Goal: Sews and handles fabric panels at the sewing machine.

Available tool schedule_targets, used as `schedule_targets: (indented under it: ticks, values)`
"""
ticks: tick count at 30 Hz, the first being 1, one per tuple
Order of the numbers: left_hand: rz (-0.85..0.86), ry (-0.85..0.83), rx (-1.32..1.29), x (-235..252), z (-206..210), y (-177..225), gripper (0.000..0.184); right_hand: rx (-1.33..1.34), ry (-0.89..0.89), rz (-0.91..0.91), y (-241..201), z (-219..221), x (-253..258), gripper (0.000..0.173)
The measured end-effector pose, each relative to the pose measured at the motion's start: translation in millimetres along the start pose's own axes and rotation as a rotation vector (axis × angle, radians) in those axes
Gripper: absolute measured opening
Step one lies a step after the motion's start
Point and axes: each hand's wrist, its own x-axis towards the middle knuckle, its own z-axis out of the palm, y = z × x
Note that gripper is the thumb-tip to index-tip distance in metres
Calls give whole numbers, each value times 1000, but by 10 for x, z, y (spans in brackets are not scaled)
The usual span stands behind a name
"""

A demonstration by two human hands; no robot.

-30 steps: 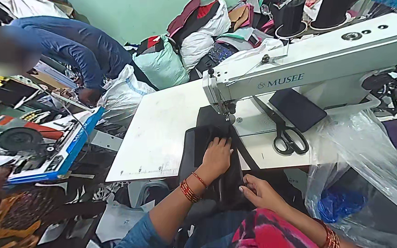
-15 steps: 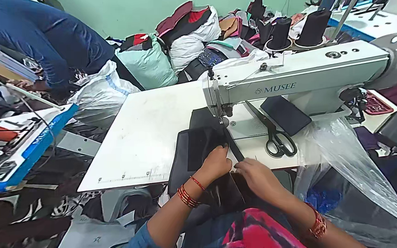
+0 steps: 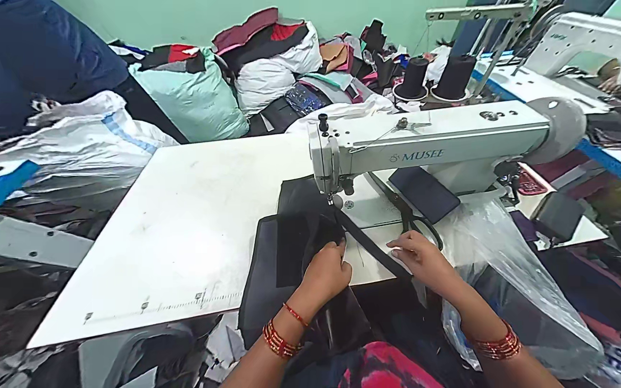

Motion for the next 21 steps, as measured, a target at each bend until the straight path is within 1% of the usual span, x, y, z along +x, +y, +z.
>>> schedule_targets:
  ticks: [2, 3, 4, 6, 9, 12, 14, 15, 17, 18, 20, 21]
  values:
    - [2, -10, 1, 6, 7, -13, 54, -176, 193, 31, 39, 10, -40, 23]
    - [4, -11, -2, 6, 12, -16, 54, -266, 256, 71, 48, 14, -41, 27]
    - [7, -11, -4, 3, 13, -20, 54, -328, 274, 133, 55, 21, -35, 32]
    - [14, -11, -15, 5, -5, -29, 54, -369, 187, 282, 50, 16, 14, 41]
    - [11, -18, -36, -5, -12, -31, 53, -367, 83, 375, -8, -54, 86, 47]
    - [6, -26, -52, -8, -15, -26, 53, -198, 25, 421, -12, -190, 85, 59]
    - [7, -26, -57, -9, -15, -26, 53, -59, -39, 483, 3, -250, -10, 65]
    - [9, -29, -58, -8, -16, -25, 54, -6, -79, 526, -3, -281, -79, 65]
    - [13, -34, -55, -8, -12, -23, 54, 63, -159, 647, -42, -332, -234, 57]
    - [15, -38, -50, -4, -11, -19, 54, 117, -161, 689, -72, -350, -323, 53]
    - [21, -39, -46, -2, -6, -11, 54, 310, -128, 681, -128, -351, -558, 42]
    - [26, -32, -45, 1, -6, -12, 53, 413, -124, 642, -153, -323, -689, 43]
